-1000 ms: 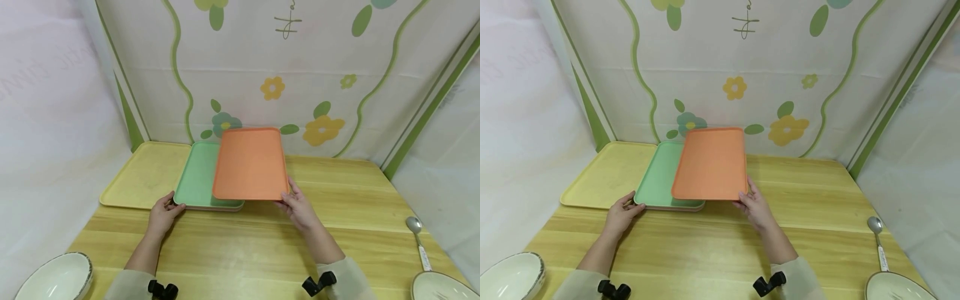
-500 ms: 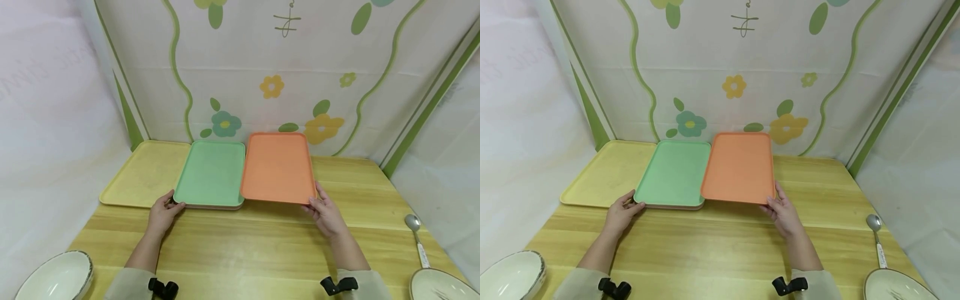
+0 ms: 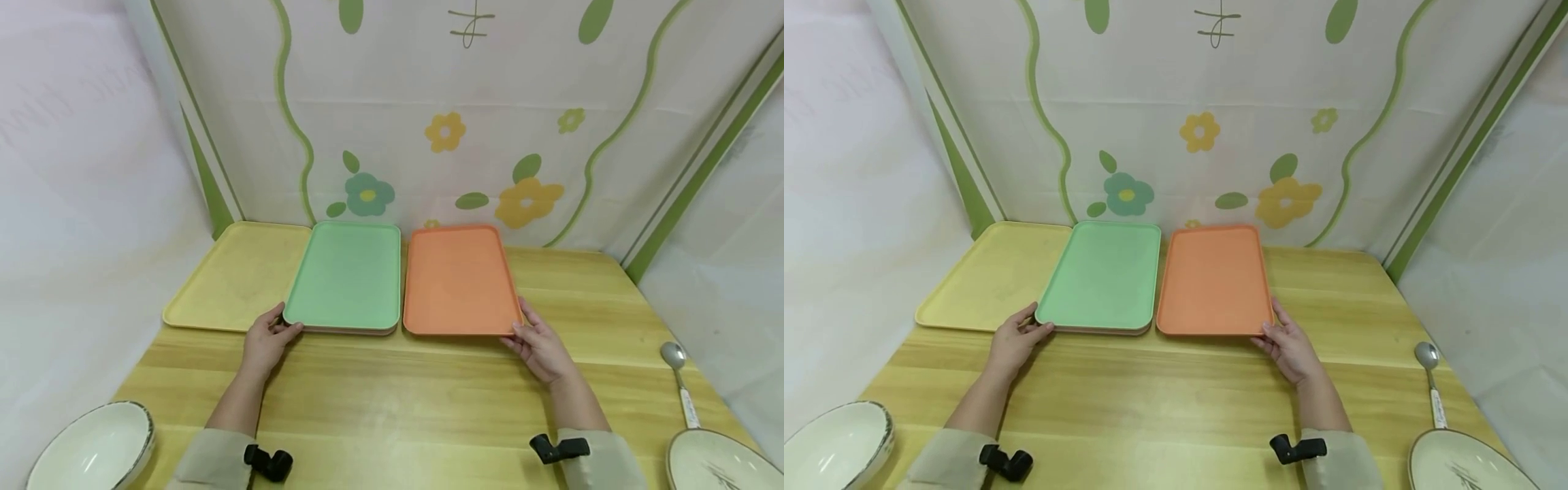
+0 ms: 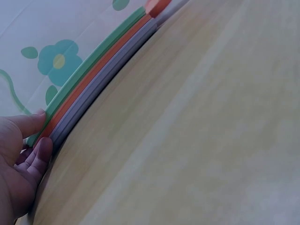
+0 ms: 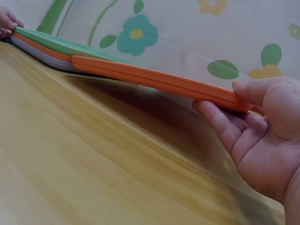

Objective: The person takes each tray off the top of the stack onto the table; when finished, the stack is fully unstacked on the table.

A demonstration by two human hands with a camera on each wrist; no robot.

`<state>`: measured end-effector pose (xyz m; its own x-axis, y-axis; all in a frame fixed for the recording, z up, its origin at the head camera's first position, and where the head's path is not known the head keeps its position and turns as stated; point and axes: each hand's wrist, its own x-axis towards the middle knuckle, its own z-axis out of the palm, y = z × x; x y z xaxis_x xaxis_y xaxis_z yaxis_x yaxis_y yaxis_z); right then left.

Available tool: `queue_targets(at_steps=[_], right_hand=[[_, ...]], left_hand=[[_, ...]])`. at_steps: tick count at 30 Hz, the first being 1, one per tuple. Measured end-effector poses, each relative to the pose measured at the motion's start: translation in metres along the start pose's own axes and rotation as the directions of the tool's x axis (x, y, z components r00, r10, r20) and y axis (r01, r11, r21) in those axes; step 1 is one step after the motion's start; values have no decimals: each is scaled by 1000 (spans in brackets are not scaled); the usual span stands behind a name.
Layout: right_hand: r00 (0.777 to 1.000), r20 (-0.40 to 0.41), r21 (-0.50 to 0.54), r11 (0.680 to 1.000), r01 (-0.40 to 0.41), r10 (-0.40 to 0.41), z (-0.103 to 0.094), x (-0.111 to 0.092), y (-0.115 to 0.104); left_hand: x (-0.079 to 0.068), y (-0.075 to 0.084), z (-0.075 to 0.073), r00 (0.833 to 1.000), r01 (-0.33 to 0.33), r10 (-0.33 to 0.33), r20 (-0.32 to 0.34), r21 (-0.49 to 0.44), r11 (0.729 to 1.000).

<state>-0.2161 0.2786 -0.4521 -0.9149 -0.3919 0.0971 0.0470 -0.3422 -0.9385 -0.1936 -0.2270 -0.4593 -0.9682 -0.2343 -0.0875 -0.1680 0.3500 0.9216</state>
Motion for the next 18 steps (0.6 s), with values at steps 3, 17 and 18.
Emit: queue_targets(at_steps=[3, 17, 18], right_hand=[[999, 4, -13, 999, -39, 39, -3, 3, 2], [989, -74, -168, 976, -139, 128, -4, 17, 9], [987, -83, -183, 971, -153, 140, -4, 17, 9]], left_hand=[[0, 1, 0, 1000, 4, -4, 2, -2, 1000], [1, -1, 0, 1000, -4, 4, -4, -13, 1000], [1, -1, 0, 1000, -4, 4, -4, -14, 1000]])
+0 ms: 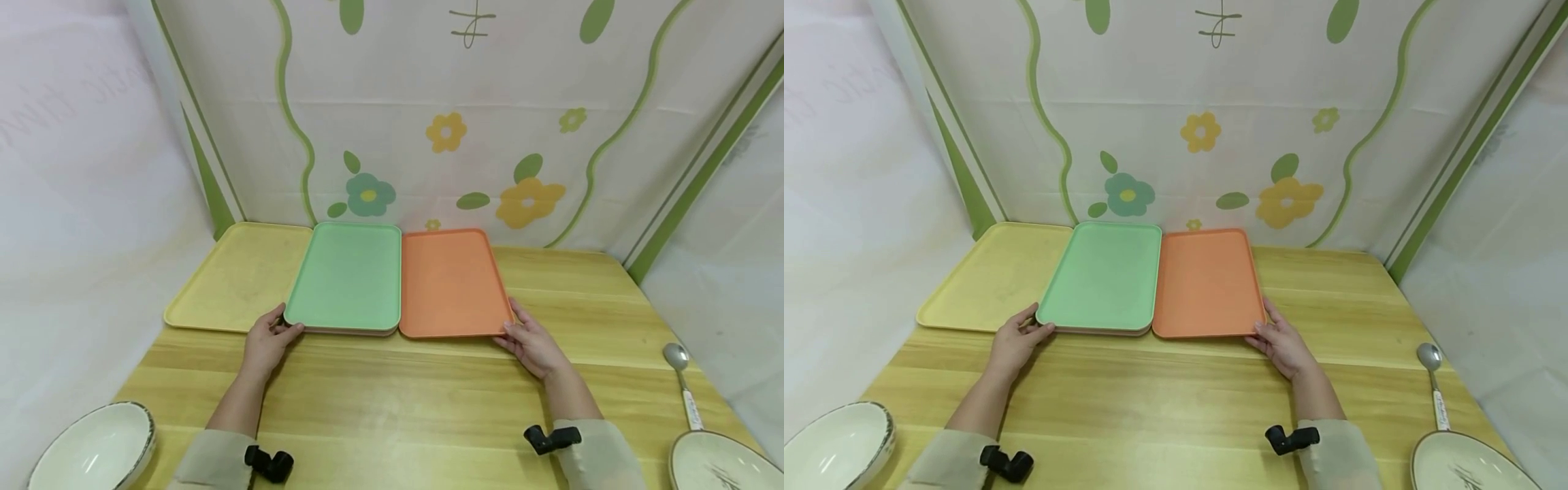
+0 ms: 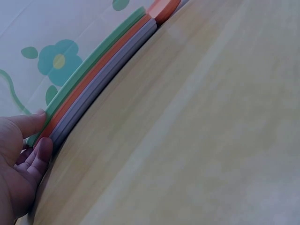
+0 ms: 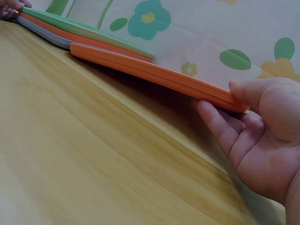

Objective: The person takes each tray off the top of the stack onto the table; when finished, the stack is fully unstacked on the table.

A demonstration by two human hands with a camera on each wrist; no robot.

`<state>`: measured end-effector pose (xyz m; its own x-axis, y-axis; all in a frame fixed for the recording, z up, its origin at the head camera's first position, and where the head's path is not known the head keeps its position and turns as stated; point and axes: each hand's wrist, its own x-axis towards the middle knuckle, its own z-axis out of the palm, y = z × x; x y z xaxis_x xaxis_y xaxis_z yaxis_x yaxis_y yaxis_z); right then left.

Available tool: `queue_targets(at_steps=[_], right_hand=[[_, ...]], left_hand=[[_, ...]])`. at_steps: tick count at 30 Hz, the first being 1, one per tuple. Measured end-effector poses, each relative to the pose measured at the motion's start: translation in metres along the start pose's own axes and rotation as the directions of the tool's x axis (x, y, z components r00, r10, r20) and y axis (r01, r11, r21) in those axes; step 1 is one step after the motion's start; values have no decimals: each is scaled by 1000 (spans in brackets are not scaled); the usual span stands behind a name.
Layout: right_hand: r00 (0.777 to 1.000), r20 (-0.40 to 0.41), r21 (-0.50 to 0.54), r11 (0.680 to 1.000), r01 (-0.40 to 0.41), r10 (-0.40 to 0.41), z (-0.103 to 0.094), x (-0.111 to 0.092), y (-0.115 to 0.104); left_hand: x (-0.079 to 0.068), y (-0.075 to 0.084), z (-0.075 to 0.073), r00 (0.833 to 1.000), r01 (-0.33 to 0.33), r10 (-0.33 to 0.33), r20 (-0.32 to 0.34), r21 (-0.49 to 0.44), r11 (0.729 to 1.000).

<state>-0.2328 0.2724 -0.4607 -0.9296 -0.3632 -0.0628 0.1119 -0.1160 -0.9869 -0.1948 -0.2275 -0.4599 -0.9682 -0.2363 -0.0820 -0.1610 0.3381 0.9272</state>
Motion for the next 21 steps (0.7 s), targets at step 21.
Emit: queue_targets(at_steps=[21], right_hand=[[964, -264, -700, 681, -216, 35, 12, -1, -16]], left_hand=[[-1, -1, 2, 999, -40, 40, -9, -33, 999]])
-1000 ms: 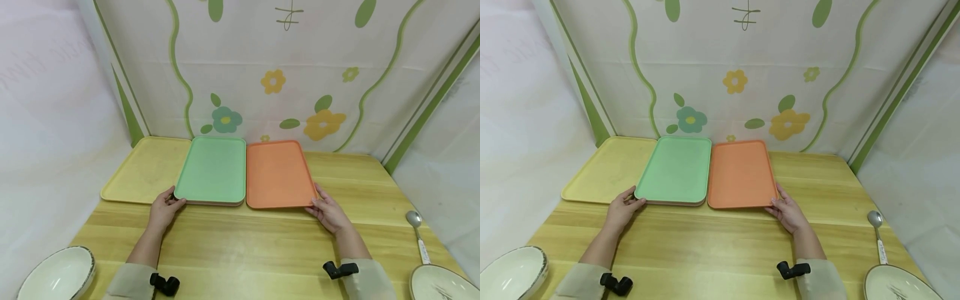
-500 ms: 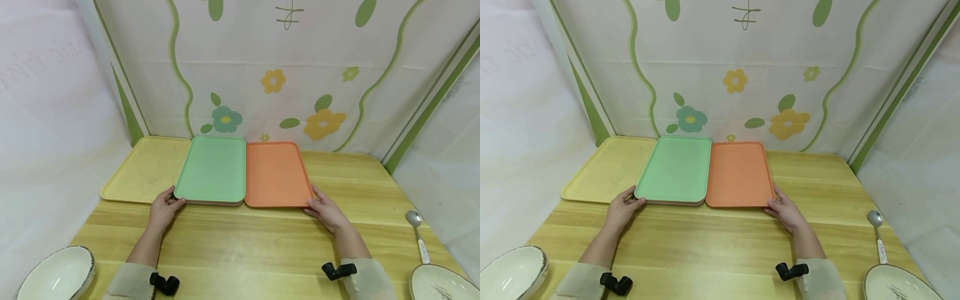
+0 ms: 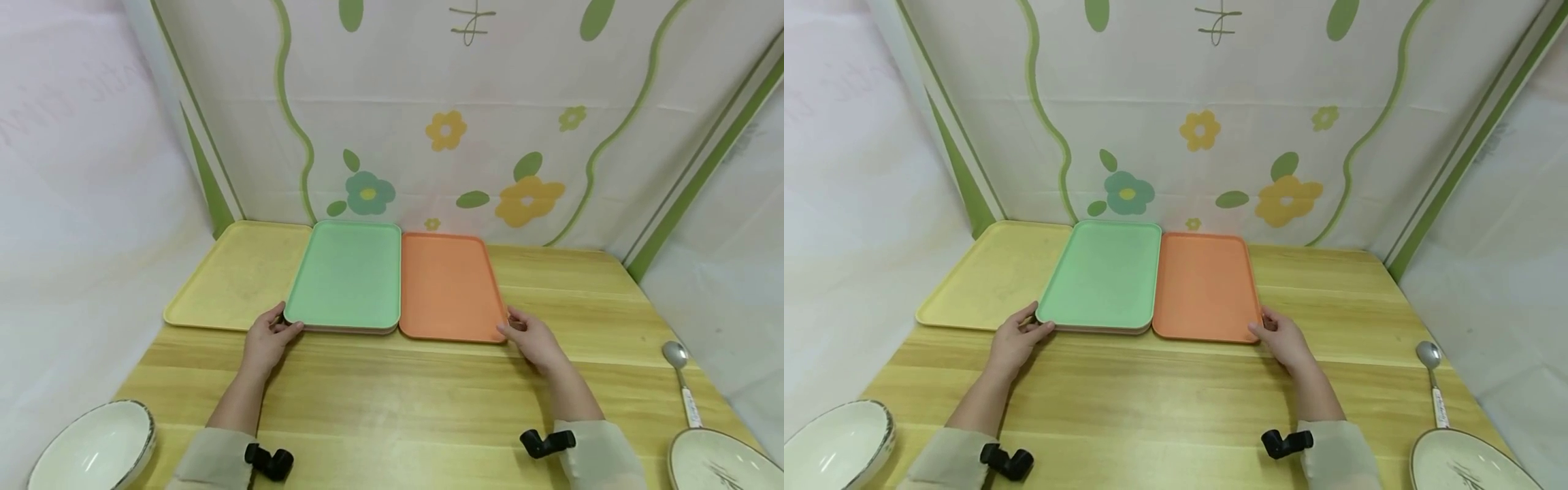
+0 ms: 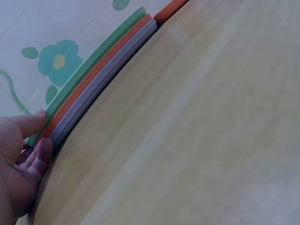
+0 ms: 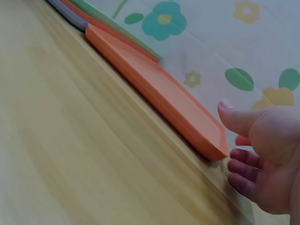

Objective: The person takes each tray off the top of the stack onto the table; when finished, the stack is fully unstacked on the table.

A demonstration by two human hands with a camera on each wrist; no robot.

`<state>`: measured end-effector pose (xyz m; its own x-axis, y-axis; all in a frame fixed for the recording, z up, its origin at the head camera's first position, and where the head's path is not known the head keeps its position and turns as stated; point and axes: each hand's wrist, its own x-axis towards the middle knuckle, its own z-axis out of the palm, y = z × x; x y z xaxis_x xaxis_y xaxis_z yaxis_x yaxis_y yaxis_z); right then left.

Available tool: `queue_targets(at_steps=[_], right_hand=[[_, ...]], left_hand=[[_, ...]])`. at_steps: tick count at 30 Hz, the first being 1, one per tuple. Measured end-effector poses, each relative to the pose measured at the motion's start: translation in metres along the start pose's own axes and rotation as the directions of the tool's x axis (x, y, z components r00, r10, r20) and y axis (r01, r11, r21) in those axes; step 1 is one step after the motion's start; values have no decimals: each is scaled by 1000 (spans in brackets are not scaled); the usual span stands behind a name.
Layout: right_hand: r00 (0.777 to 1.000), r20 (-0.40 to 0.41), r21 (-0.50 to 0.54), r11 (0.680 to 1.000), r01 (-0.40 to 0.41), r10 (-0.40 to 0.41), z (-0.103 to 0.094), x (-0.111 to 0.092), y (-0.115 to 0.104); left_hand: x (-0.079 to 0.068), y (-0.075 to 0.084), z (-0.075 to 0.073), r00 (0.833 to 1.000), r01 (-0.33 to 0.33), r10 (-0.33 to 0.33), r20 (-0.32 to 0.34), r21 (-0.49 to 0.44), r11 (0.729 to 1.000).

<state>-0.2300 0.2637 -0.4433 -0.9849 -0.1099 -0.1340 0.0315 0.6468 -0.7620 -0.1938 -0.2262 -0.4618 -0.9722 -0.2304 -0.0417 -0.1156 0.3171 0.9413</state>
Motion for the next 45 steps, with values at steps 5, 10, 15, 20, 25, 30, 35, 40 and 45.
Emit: queue_targets(at_steps=[5, 10, 15, 20, 25, 30, 35, 40, 45], right_hand=[[998, -47, 14, 999, 30, -29, 7, 2, -17], [996, -64, 114, 991, 71, -63, 17, 7, -33], [992, -27, 176, 976, 130, -127, 33, 12, -50], [987, 0, 221, 963, 154, -158, 53, 19, -67], [985, 24, 232, 959, 163, -174, 72, 25, -84], [977, 58, 230, 956, 185, -203, 90, 29, -96], [978, 85, 178, 969, 173, -190, 106, 31, -105], [982, 87, 109, 981, 159, -169, 120, 33, -110], [981, 100, 70, 985, 160, -167, 130, 34, -113]], left_hand=[[1, 3, -1, 998, 42, -43, 36, 18, 999], [0, 5, -2, 998, 47, -48, 40, 22, 999], [0, 3, -2, 999, 39, -40, 37, 21, 999], [1, 3, -2, 999, 37, -38, 36, 27, 999], [0, 3, -3, 998, 39, -40, 37, 27, 999], [1, 2, -3, 998, 42, -43, 38, 30, 999], [2, 3, -3, 998, 42, -43, 40, 28, 999], [2, 3, -3, 998, 52, -52, 38, 19, 998], [1, 3, -3, 998, 56, -57, 38, 11, 998]])
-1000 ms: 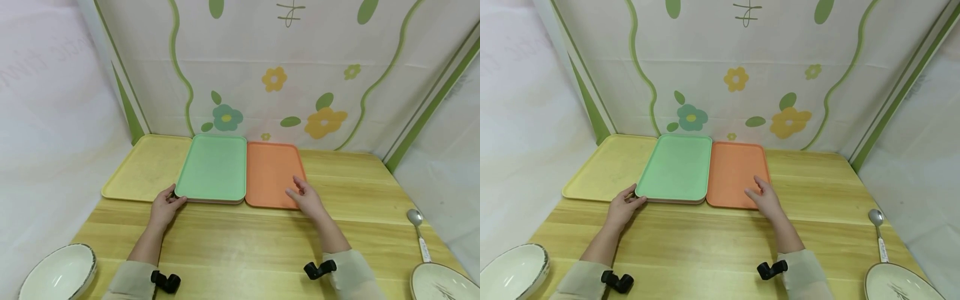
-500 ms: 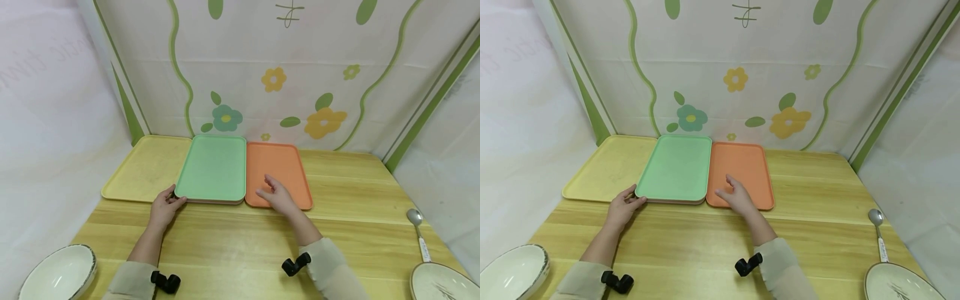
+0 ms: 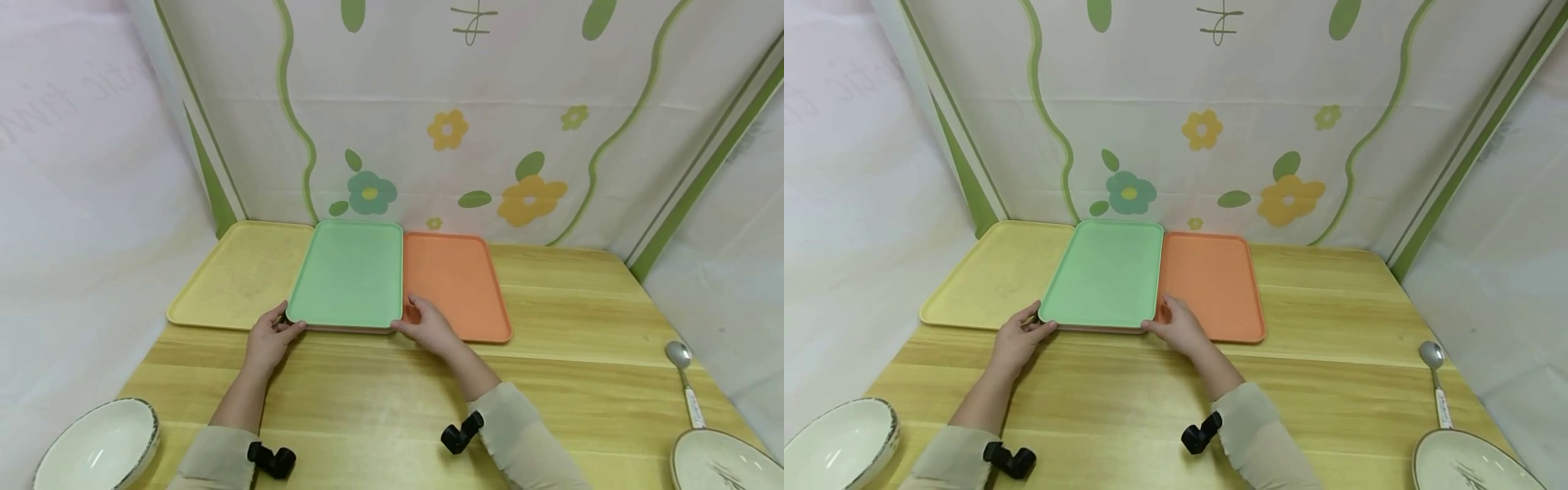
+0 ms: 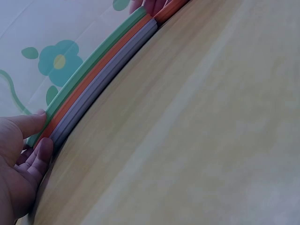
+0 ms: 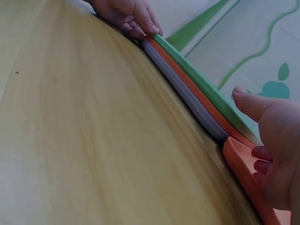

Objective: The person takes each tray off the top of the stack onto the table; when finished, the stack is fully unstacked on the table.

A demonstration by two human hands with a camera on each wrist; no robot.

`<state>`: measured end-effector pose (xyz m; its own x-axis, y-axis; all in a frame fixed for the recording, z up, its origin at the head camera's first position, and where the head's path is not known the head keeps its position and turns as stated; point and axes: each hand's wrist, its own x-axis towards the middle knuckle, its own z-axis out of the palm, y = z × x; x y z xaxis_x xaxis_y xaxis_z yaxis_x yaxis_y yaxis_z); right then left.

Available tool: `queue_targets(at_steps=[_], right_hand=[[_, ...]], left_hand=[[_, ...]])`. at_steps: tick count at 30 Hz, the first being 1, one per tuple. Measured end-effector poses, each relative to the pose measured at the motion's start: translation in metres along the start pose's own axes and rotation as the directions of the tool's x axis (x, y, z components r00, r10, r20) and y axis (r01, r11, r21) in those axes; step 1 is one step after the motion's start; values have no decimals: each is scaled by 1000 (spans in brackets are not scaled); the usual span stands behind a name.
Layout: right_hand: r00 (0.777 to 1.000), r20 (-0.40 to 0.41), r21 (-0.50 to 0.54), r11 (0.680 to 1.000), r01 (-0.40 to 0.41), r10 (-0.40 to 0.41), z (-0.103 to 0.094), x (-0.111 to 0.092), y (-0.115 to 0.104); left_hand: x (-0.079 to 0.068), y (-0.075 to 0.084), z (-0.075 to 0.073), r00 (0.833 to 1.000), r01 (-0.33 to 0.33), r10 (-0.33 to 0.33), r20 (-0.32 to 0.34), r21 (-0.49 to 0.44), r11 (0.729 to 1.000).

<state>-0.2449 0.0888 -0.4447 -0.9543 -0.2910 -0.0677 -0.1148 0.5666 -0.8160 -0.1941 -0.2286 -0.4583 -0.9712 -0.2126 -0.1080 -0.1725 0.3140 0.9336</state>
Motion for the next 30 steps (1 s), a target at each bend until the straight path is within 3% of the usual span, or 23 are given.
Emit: queue_targets(at_steps=[6, 12, 19, 24, 30], right_hand=[[1000, 9, -77, 997, 14, -13, 7, 3, -3], [1000, -1, -85, 996, -6, 6, 10, 6, -7], [999, -29, -24, 999, -45, 44, 13, 8, -6], [999, -38, 24, 999, -30, 31, 14, 7, -8], [999, -49, 210, 978, -5, 16, 16, 5, -13]], left_hand=[[0, -1, 0, 1000, -3, 3, -2, -12, 1000], [0, -1, 1, 1000, -8, 8, 1, -7, 1000], [-1, 1, 2, 1000, -10, 10, 4, 7, 1000], [-2, 2, 1, 1000, -8, 8, -1, 12, 1000], [-3, 0, 1, 1000, 7, -7, 11, -16, 1000]])
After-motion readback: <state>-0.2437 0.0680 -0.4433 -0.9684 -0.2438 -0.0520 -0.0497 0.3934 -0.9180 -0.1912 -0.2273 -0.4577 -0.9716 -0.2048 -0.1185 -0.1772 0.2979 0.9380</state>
